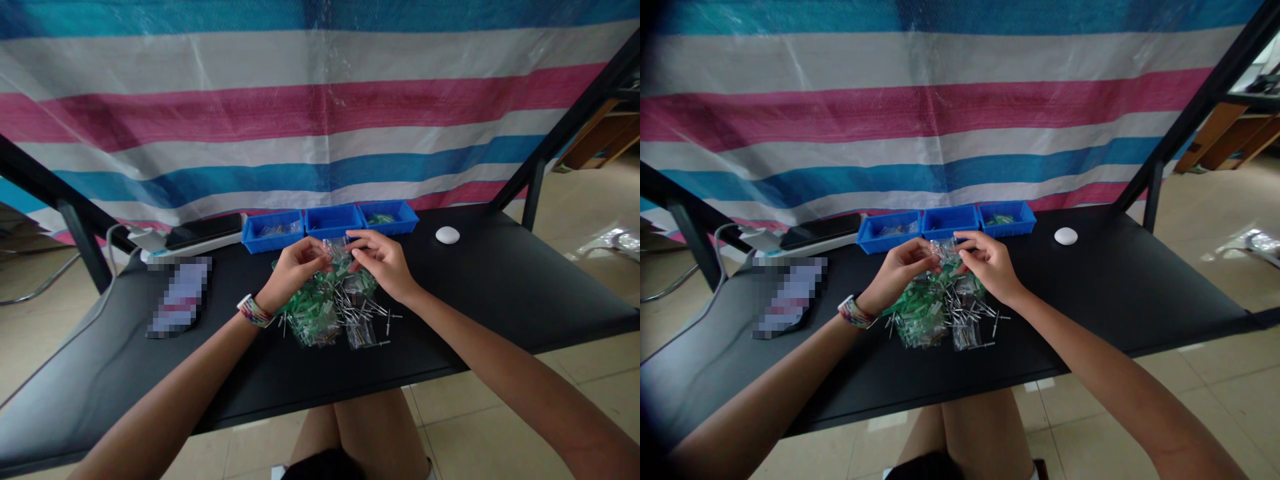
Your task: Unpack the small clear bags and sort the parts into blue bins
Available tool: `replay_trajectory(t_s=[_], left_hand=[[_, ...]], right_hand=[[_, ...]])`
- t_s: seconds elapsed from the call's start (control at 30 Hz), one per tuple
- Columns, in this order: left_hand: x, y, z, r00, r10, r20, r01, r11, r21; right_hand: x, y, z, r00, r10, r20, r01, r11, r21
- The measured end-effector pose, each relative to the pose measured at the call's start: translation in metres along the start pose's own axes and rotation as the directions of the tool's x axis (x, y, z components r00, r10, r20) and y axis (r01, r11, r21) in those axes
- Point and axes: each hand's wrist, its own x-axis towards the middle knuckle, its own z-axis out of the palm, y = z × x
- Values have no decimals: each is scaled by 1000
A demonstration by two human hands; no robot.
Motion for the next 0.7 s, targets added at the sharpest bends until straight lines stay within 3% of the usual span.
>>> replay_trajectory(t_s=[0.17,0.37,0.53,0.7], left_hand=[[1,-1,-1,999,39,-1,-39,999,5],[0,1,0,999,46,10,-46,999,6],[-1,2,-1,999,-53,-12,54,998,21],[0,0,-2,985,-159,69,165,983,-86]], right_hand=[[5,2,1,995,97,28,-99,993,59],[4,3,0,996,67,65,-71,996,60],[2,0,-1,996,81,43,-84,994,70],[-1,-1,2,1000,-21,-18,20,999,-25]])
